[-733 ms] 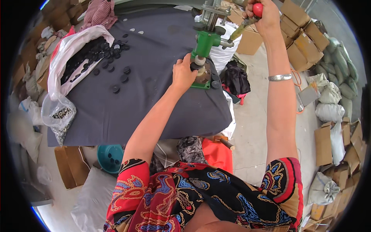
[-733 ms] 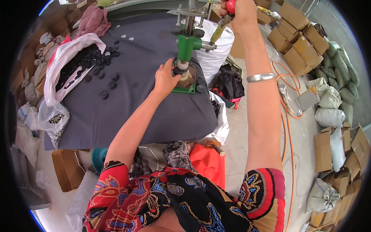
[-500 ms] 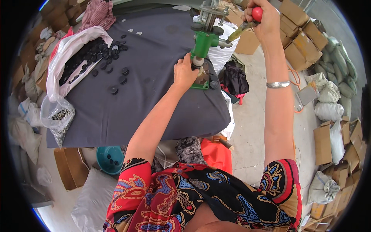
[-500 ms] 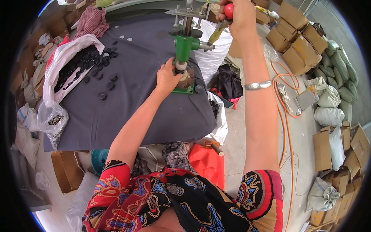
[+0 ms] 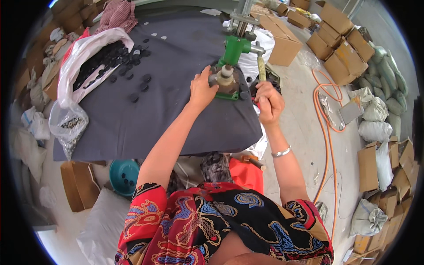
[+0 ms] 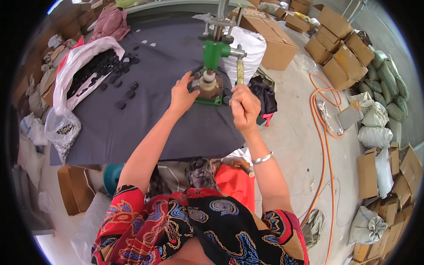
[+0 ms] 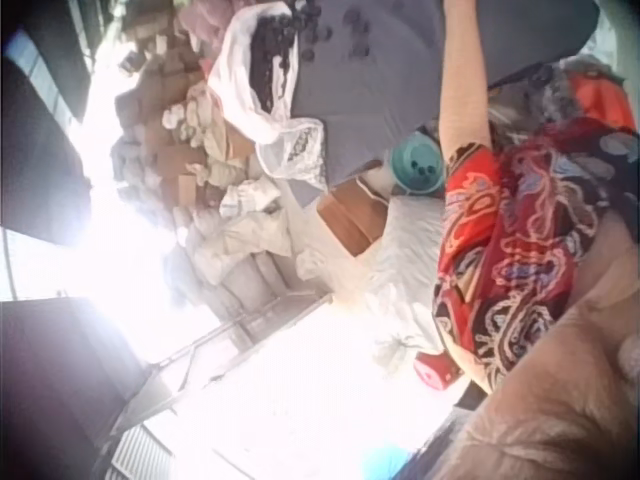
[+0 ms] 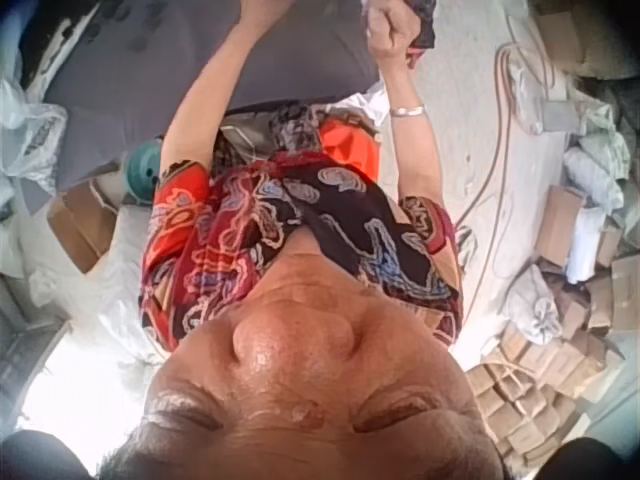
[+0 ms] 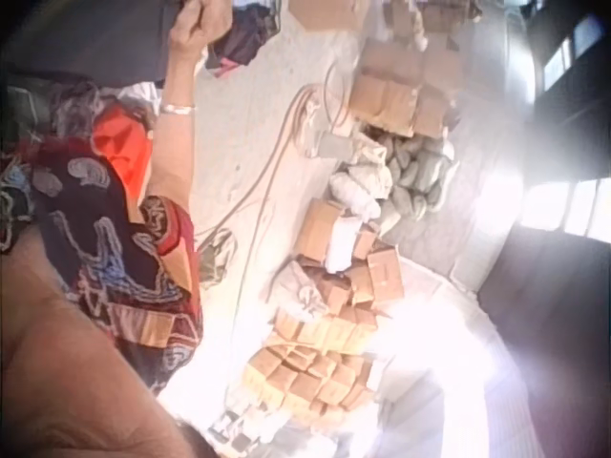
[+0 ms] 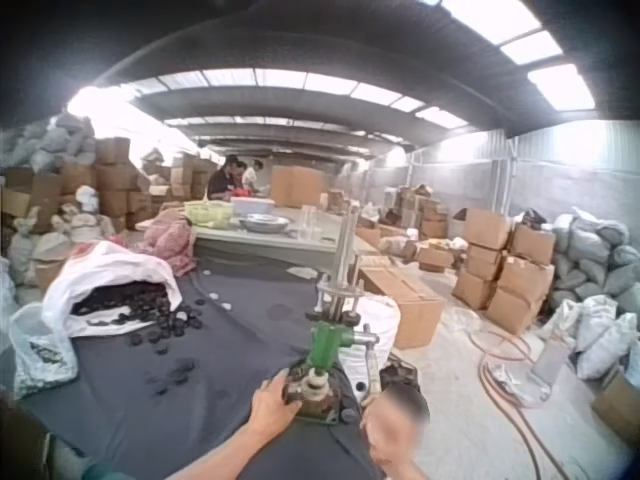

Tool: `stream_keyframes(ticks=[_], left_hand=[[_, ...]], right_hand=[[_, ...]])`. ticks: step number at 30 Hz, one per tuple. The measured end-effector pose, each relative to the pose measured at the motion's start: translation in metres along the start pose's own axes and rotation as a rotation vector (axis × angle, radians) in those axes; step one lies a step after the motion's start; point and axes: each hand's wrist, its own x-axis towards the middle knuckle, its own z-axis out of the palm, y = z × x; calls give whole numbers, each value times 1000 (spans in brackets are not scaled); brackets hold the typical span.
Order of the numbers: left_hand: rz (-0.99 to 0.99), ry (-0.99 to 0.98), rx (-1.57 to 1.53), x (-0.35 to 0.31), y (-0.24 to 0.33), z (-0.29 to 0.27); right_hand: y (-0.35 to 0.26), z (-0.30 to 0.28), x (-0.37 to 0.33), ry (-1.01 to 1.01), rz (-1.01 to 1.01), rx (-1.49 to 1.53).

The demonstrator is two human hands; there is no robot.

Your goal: The person operates a green manual press machine to process small black circular objects. They pick up the objects from a pile on the table, place them under the press, and pull a lever to activate the machine. The processed items are then moved aside. The person repeats this cycle continuously throughout the video.

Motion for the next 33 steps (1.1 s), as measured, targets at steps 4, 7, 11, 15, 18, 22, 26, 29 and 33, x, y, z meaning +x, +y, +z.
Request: stream_keyframes(ticks=[4, 7, 11, 15, 18, 22, 26, 29, 33], left_hand=[[6, 88, 64, -30, -15, -53], [32, 336, 229, -48, -41, -105], [-200, 429, 489, -69, -92, -170], [-439, 257, 527, -74, -116, -188], [-498, 228, 605, -72, -124, -189], [-455, 202, 654, -65, -130, -184], [-508, 296, 578, -62, -125, -179], [-270, 370, 432, -60, -100, -159], [-67, 140, 60, -33, -21, -90]], right_hand=[[2, -10, 5, -95, 44, -65], [-11, -17, 16, -72, 284, -23], [-22, -22, 73, -4, 453, 128], [-7, -31, 135, 62, 523, 226], [2, -26, 166, 133, 563, 269], [16, -33, 185, 116, 592, 294], [21, -38, 188, 120, 618, 255], [30, -41, 188, 141, 547, 224], [21, -41, 186, 120, 475, 91]])
